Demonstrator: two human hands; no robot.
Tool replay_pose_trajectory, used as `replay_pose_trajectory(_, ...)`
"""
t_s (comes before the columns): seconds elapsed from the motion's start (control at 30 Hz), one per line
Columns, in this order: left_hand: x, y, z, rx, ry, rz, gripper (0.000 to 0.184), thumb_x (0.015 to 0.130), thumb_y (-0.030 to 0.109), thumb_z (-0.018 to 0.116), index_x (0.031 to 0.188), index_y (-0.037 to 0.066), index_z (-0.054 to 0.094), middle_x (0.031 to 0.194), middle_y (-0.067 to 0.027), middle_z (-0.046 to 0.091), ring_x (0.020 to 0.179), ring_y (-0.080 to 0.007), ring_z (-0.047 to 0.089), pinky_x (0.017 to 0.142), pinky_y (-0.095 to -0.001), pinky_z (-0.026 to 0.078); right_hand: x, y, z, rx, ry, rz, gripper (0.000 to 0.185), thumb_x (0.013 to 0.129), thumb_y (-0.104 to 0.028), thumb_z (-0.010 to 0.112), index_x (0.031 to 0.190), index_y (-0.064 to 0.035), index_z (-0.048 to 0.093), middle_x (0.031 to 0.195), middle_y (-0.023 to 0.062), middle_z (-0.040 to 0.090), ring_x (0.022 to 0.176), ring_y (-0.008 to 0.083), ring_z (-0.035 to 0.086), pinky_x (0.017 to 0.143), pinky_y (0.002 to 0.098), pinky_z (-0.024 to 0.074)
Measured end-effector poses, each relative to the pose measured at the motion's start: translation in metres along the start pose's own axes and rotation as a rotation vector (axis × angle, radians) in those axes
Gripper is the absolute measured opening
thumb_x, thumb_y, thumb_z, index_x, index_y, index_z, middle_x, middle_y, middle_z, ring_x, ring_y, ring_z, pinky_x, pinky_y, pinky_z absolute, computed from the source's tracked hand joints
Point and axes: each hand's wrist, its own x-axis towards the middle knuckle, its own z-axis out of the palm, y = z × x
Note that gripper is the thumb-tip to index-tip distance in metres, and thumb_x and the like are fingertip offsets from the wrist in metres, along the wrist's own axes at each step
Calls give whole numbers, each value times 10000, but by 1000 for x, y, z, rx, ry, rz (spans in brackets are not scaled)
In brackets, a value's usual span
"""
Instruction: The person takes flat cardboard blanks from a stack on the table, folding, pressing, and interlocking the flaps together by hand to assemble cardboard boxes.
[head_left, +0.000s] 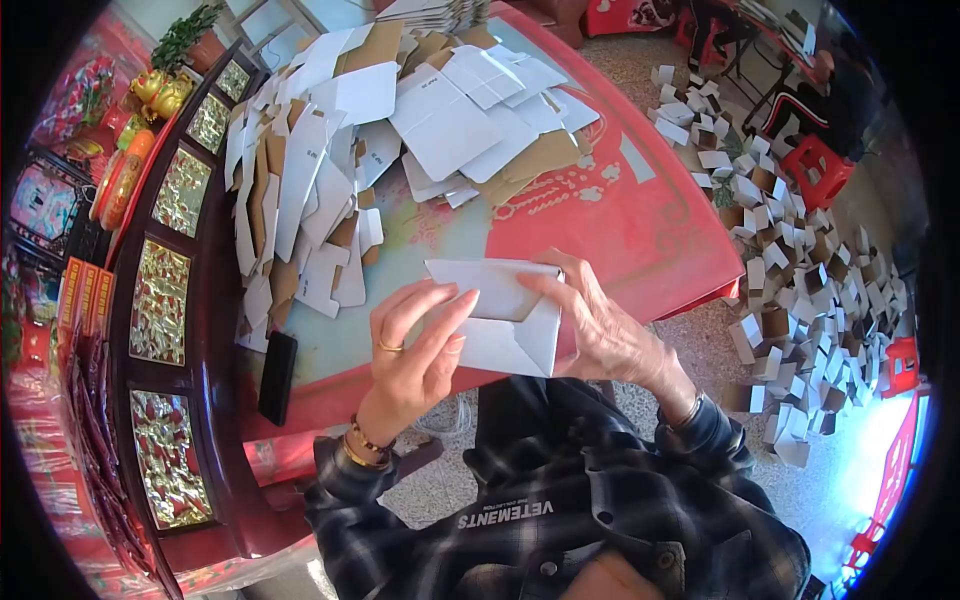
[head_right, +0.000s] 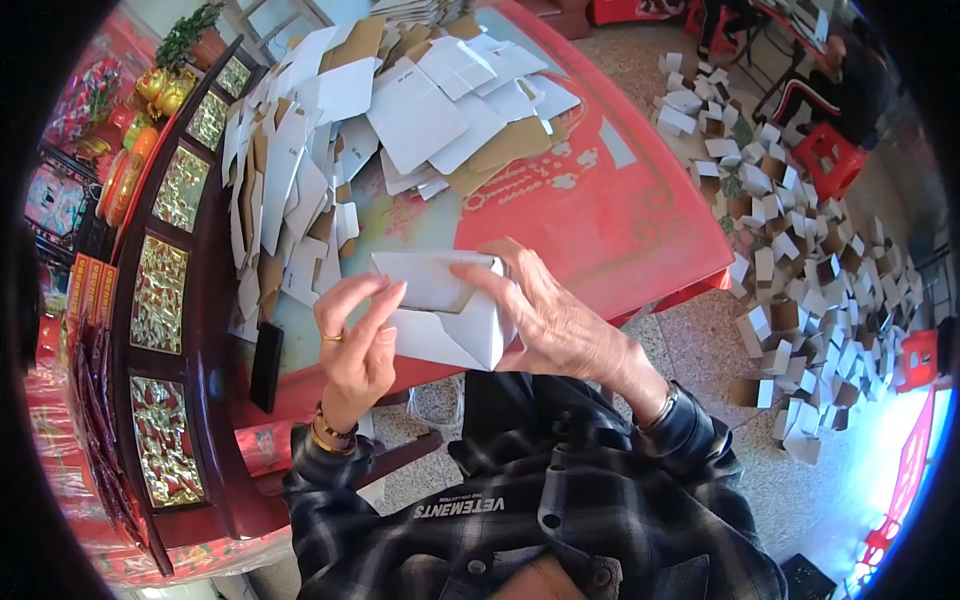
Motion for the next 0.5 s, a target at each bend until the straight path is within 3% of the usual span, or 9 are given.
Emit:
replay_pose_trajectory(0.07, -7, -1, 0, -32, -84, -56, 383, 850, 69, 638, 1232, 55, 659, 1201, -96, 567, 1087, -290, 548, 962, -395, 450, 0, 0, 1, -34, 19, -36, 1040, 559, -128, 873, 1450, -97, 339, 1326, 210, 394, 1253, 423, 421, 1023, 501, 434)
replay_pose_trajectory(0.13, -6, 0, -5, 19, -155, -21, 480, 859, 225, 690, 1287, 26, 603, 1263, -104, 528, 1148, -284, 507, 1001, -407, 434, 1, 0, 1, -9, 31, -23, 1036, 555, -127, 876, 1446, -101, 349, 1333, 217, 391, 1270, 442, 414, 1049, 517, 412)
replay_pose_trajectory(0.23, 3, 10, -11, 81, -242, 6, 705, 815, 409, 730, 1354, 5, 520, 1324, -101, 477, 1201, -276, 459, 1035, -431, 421, -2, -3, 2, -39, 36, 3, 1035, 555, -136, 878, 1444, -98, 350, 1331, 218, 395, 1263, 449, 422, 1062, 522, 402)
replay_pose_trajectory(0.33, 8, 8, -19, 147, -353, 75, 863, 747, 508, 750, 1385, -1, 469, 1333, -99, 452, 1225, -268, 436, 1060, -450, 405, -3, -2, 5, -50, 30, 6, 1031, 558, -149, 880, 1442, -94, 351, 1323, 220, 402, 1253, 448, 433, 1078, 527, 391)
replay_pose_trajectory(0.5, 3, 4, -18, 217, -366, 140, 840, 738, 381, 799, 1396, -1, 443, 1305, -108, 444, 1219, -259, 451, 1057, -457, 427, -2, -4, 8, -49, 70, -29, 1021, 562, -159, 880, 1436, -92, 356, 1315, 226, 408, 1252, 424, 443, 1104, 558, 360)
